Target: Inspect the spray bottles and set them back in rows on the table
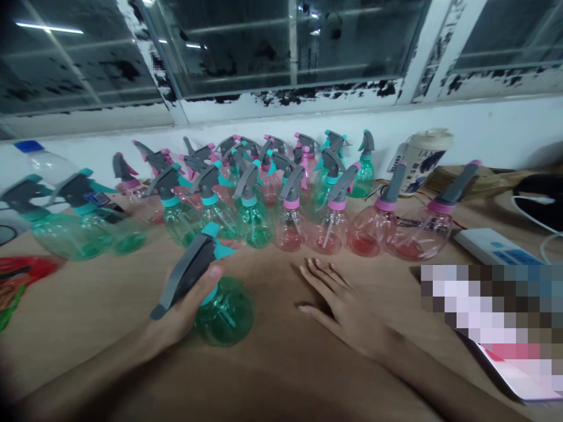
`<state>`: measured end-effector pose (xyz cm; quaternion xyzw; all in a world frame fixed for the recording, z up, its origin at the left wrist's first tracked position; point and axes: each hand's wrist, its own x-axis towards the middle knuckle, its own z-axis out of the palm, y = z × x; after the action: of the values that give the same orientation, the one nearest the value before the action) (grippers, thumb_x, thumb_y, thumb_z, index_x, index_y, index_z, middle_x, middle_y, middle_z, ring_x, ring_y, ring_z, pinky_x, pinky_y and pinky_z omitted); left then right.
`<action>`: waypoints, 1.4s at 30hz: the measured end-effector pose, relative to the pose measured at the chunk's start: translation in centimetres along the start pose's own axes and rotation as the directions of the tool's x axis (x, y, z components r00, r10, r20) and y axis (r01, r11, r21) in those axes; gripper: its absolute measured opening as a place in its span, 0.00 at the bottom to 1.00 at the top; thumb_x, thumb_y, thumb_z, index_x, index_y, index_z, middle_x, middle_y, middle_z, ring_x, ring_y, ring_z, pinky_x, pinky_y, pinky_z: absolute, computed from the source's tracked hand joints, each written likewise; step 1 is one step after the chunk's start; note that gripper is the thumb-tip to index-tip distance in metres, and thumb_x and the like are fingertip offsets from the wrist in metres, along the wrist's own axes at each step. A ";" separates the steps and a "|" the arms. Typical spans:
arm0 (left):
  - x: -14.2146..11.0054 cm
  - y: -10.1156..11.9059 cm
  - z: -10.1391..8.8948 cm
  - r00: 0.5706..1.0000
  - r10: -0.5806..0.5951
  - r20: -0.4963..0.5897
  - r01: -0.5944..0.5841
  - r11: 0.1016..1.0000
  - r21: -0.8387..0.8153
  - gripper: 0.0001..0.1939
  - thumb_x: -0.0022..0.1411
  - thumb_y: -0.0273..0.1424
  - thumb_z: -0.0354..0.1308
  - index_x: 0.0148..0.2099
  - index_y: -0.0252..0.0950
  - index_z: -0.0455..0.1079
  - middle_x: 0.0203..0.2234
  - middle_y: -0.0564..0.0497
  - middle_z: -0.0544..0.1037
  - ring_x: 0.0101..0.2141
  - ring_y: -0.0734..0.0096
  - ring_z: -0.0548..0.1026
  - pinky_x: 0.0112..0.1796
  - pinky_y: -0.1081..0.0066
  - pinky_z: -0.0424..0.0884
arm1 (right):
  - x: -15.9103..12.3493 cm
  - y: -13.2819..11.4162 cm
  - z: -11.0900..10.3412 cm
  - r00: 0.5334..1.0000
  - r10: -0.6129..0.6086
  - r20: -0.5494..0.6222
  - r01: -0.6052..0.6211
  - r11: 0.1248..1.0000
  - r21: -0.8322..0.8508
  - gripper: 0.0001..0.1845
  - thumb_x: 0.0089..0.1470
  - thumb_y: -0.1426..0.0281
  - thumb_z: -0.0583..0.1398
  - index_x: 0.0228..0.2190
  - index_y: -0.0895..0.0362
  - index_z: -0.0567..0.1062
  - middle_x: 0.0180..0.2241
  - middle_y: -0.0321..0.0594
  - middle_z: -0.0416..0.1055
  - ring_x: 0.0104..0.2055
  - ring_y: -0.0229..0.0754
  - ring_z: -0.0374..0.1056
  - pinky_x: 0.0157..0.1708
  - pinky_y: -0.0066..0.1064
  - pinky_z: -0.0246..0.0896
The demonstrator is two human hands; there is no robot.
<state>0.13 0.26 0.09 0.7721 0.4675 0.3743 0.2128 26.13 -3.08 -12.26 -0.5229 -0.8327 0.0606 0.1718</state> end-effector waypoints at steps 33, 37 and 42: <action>0.2 -0.1 0.0 0.999 -0.019 0.032 0.019 1.000 -0.023 0.11 0.59 0.41 0.51 0.37 0.40 0.65 0.25 0.53 0.75 0.25 0.68 0.72 0.27 0.68 0.70 | 0.0 0.1 0.0 0.998 -0.054 -0.035 0.054 0.998 -0.009 0.31 0.60 0.56 0.51 0.61 0.50 0.52 0.64 0.39 0.48 0.66 0.48 0.41 0.62 0.50 0.43; 0.1 -0.5 0.3 1.000 -0.014 -0.002 0.014 0.996 -0.090 0.18 0.58 0.43 0.53 0.47 0.39 0.66 0.33 0.50 0.75 0.27 0.68 0.71 0.35 0.65 0.71 | 0.0 0.0 0.0 0.998 -0.043 -0.051 0.045 0.998 0.033 0.30 0.60 0.56 0.51 0.61 0.48 0.52 0.64 0.38 0.48 0.66 0.48 0.41 0.62 0.51 0.42; -0.3 -0.5 0.3 0.999 -0.035 0.000 0.035 0.995 -0.098 0.21 0.57 0.43 0.55 0.51 0.39 0.66 0.33 0.50 0.75 0.29 0.66 0.71 0.34 0.65 0.70 | 0.0 0.0 0.0 0.997 -0.040 -0.061 0.042 0.999 0.032 0.30 0.59 0.56 0.51 0.61 0.50 0.55 0.64 0.39 0.49 0.65 0.47 0.43 0.62 0.50 0.43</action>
<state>0.04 0.25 -0.57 0.7521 0.4621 0.3938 0.2565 26.14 -3.05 -12.24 -0.5045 -0.8365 0.0551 0.2068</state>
